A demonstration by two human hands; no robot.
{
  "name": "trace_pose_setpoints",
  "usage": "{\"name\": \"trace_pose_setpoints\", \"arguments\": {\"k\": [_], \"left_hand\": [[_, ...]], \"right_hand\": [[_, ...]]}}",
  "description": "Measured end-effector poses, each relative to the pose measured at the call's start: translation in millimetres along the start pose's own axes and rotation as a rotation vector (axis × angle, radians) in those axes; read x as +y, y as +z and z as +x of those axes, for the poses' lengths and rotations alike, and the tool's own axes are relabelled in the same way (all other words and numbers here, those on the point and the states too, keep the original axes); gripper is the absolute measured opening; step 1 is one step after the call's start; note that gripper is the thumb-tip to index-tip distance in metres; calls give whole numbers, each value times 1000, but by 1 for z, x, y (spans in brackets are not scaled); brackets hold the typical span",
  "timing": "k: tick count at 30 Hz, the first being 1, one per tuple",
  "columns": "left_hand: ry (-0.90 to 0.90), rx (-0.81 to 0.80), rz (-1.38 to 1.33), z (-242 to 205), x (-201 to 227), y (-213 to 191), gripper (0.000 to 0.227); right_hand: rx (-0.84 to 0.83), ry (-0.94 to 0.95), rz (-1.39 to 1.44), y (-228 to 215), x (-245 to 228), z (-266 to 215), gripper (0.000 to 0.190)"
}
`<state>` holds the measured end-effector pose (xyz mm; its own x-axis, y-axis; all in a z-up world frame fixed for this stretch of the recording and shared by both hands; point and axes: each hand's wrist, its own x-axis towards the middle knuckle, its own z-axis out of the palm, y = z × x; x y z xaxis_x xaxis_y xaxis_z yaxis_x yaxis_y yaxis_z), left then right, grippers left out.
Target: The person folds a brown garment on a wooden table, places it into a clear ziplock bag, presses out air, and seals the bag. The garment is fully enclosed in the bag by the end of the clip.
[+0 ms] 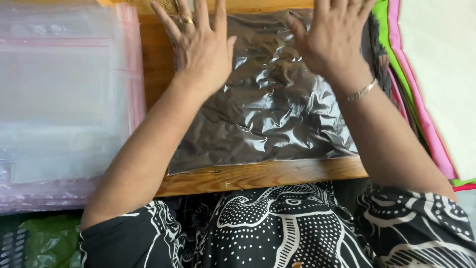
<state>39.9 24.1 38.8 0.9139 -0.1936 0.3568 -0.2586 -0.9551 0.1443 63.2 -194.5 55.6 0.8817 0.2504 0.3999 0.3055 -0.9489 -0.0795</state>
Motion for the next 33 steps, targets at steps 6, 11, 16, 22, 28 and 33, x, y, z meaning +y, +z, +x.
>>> {"name": "trace_pose_setpoints", "arguments": {"k": [6, 11, 16, 22, 28, 33], "left_hand": [[-69, -294, -14, -51, 30, 21, 63], [-151, -259, -60, -62, 29, 39, 63], [-167, -301, -19, -52, 29, 37, 62], [-173, -355, -29, -39, 24, 38, 62], [-148, -413, -63, -45, 23, 37, 62], [-112, -412, -81, -48, 20, 32, 63]], "right_hand": [[-364, -180, -18, 19, -52, -76, 82], [-306, -172, 10, 37, -51, -90, 74], [-315, -166, 26, 50, -46, -82, 74], [-463, -100, 68, 51, -46, -63, 75], [-464, -104, 96, 46, -48, -75, 76], [-539, -77, 207, 18, -47, -69, 83]]}}
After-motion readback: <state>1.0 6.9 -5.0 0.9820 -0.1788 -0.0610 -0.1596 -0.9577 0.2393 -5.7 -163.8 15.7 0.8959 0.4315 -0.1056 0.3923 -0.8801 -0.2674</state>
